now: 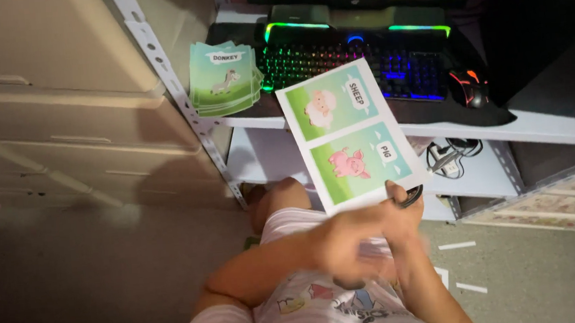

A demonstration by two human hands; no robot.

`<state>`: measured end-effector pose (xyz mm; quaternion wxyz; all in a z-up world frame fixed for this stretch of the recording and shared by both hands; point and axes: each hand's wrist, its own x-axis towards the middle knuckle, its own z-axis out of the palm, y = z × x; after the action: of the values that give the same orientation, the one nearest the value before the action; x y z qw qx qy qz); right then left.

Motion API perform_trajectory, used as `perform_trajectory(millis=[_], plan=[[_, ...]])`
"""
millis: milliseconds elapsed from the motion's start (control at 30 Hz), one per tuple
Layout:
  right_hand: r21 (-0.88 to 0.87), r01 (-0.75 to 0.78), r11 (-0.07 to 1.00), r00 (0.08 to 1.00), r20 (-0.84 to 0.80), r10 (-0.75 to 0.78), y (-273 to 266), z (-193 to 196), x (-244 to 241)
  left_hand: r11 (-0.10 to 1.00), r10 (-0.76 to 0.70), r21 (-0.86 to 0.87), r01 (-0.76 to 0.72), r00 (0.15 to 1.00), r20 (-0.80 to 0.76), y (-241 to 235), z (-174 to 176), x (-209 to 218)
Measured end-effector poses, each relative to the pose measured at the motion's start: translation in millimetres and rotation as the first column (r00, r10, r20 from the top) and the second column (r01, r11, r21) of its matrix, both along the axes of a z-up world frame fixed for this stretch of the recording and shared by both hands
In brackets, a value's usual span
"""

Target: Cutting out printed animal flashcards from paper sheets using scissors.

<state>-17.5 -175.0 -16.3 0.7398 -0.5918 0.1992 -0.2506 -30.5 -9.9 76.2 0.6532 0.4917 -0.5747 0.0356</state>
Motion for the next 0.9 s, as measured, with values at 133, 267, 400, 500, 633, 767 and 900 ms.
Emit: perform_trajectory(millis=[133, 267, 400, 500, 633, 767, 900], plan=[[0.479, 0.038, 0.877, 0.981, 0.148, -0.123, 18, 15, 10, 1.0, 0.022, -0.016, -0.026, 0.985, -0.171, 11, -4, -31], [0.499, -0.009, 0.867, 0.993, 0.109, -0.053, 11, 3, 5, 0.993, 0.067, -0.056, -0.103, 0.889, -0.453, 8, 1, -54], [0.494, 0.008, 0.869, 0.995, 0.078, -0.054, -4, -7, 5, 0.987, 0.063, -0.065, -0.146, 0.731, -0.68, 5, 17, -55], [0.543, 0.019, 0.84, 0.978, 0.165, -0.128, -5, -8, 8, 0.983, 0.048, -0.063, -0.172, 0.573, -0.818, 3, 27, -56], [0.531, 0.004, 0.847, 0.978, 0.176, -0.115, 1, 13, 1, 0.968, 0.034, -0.065, -0.242, 0.384, -0.923, 0, 39, -61], [0.53, -0.003, 0.848, 0.971, 0.203, -0.123, -5, 9, 3, 0.956, -0.001, -0.033, -0.292, 0.107, -0.994, -6, 56, -55], [0.508, -0.119, 0.853, 0.988, 0.143, 0.053, -46, -41, 12, 0.946, -0.043, 0.025, -0.324, -0.201, -0.979, -2, 79, -38]])
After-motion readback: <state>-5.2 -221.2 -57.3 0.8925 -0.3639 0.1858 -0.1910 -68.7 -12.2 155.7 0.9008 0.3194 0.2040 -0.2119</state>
